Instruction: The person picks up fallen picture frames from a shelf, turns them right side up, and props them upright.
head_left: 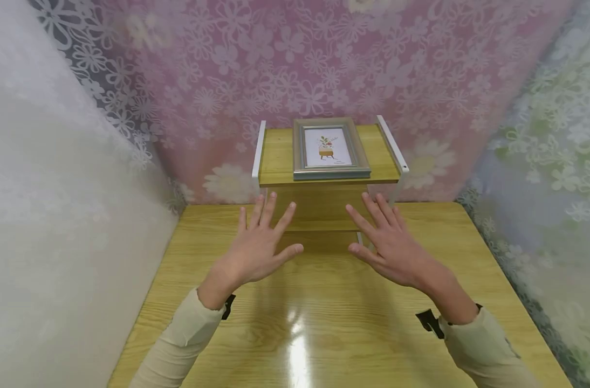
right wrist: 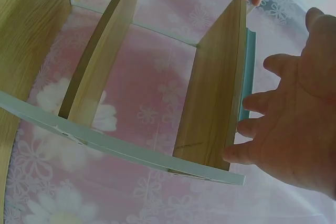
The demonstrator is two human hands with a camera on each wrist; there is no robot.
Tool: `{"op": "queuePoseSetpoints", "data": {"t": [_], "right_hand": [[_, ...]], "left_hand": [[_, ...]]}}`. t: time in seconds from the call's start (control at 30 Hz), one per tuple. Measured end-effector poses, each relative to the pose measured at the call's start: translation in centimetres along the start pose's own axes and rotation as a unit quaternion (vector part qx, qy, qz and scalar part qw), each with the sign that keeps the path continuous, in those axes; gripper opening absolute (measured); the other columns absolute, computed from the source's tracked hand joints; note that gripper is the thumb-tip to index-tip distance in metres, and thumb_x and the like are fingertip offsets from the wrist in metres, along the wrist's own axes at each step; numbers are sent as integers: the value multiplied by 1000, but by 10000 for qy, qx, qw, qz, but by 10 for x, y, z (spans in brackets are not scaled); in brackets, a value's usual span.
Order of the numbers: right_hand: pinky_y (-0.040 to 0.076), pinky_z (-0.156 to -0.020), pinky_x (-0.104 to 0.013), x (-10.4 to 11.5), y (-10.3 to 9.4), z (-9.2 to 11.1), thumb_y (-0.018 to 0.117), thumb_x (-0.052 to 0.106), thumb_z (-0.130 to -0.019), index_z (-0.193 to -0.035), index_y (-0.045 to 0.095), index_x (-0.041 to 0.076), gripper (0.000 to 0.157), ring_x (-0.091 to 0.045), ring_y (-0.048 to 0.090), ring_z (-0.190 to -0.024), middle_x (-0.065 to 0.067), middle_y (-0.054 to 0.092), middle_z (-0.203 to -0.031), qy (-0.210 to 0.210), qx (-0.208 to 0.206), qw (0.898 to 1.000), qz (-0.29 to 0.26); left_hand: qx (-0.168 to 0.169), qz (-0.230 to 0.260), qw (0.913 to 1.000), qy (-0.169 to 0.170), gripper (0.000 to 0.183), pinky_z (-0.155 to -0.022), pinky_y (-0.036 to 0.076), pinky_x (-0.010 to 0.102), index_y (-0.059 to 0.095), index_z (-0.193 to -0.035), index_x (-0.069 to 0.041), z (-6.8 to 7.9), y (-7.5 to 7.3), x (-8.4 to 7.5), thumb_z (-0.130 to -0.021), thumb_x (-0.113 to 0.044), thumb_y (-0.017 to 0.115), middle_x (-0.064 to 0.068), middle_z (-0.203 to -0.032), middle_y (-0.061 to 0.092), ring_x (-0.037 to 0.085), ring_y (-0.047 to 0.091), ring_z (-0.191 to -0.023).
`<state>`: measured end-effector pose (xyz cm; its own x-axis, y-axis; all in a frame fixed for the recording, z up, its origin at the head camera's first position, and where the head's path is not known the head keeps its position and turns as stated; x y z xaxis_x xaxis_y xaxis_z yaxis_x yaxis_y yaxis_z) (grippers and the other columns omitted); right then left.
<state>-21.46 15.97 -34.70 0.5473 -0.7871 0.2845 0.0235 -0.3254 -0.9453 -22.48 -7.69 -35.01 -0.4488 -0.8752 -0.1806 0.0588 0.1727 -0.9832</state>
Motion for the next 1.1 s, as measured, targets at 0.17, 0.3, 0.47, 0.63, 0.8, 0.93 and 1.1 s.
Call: {"op": "queuePoseSetpoints", "data": {"t": [0.17, 0.3, 0.47, 0.63, 0.8, 0.93, 1.1], "right_hand": [[7, -116, -66, 2, -11, -4, 46, 46, -104, -161, 13, 20, 71, -36, -8, -152, -15, -1, -166, -153, -304, 9989, -309], [19, -111, -69, 3, -33, -14, 54, 33, -103, -158, 24, 12, 66, -41, 7, -150, -19, 12, -164, -410, -979, 9902, -913], [39, -97, -59, -6, -62, -38, 60, 16, -99, -150, 37, 2, 58, -41, 42, -129, -25, 33, -150, -245, -1685, 9733, -1538], [47, -72, -40, -28, -82, -68, 53, 20, -101, -148, 38, 1, 53, -31, 57, -91, -24, 45, -135, 630, -1645, 9623, -2074], [47, -69, -37, -46, -89, -94, 50, 28, -100, -150, 37, 2, 57, -30, 56, -85, -22, 51, -134, 1330, -1109, 9631, -2063], [47, -72, -38, -57, -87, -108, 50, 29, -98, -149, 37, 4, 59, -31, 56, -91, -19, 54, -134, 1692, -808, 9610, -2032], [49, -74, -39, -65, -84, -115, 52, 25, -95, -150, 35, 4, 61, -33, 57, -96, -20, 53, -132, 1903, -622, 9528, -2280]], "left_hand": [[-225, 243, 9992, 240, 78, -119, -4, 60, -6, -159, -31, 1, -13, -5, -100, -67, 29, 13, -164, -17, 32, -18, -150], [-725, 911, 9914, 591, 76, -119, 5, 61, 3, -161, -24, -6, -35, -12, -103, -56, 40, 16, -166, -3, 35, -4, -152], [-1268, 2071, 9674, 715, 72, -117, 20, 59, 15, -160, -16, -32, -67, -13, -102, -37, 53, 18, -163, 10, 34, 15, -150], [-1445, 3374, 9300, 207, 63, -110, 39, 49, 26, -155, -9, -68, -88, 1, -100, -21, 55, 13, -159, 27, 34, 34, -141], [-1172, 3868, 9133, -503, 61, -92, 51, 44, 27, -154, -12, -100, -93, 13, -98, -17, 51, 16, -156, 32, 30, 49, -130], [-918, 3643, 9226, -870, 61, -95, 49, 44, 29, -153, -7, -118, -92, 19, -96, -15, 50, 18, -150, 37, 29, 47, -131], [-745, 3430, 9299, -1104, 53, -97, 48, 40, 36, -147, 0, -131, -85, 23, -98, -14, 51, 18, -135, 50, 29, 51, -122]]}}
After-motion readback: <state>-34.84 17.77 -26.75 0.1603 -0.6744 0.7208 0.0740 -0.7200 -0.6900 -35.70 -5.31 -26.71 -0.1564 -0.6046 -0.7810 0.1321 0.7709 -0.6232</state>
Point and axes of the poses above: each hand's wrist, its own z-axis away from the middle knuckle, its own y-axis out of the palm, x = y × z, the point moved 7 cm from there along -z, towards the middle knuckle
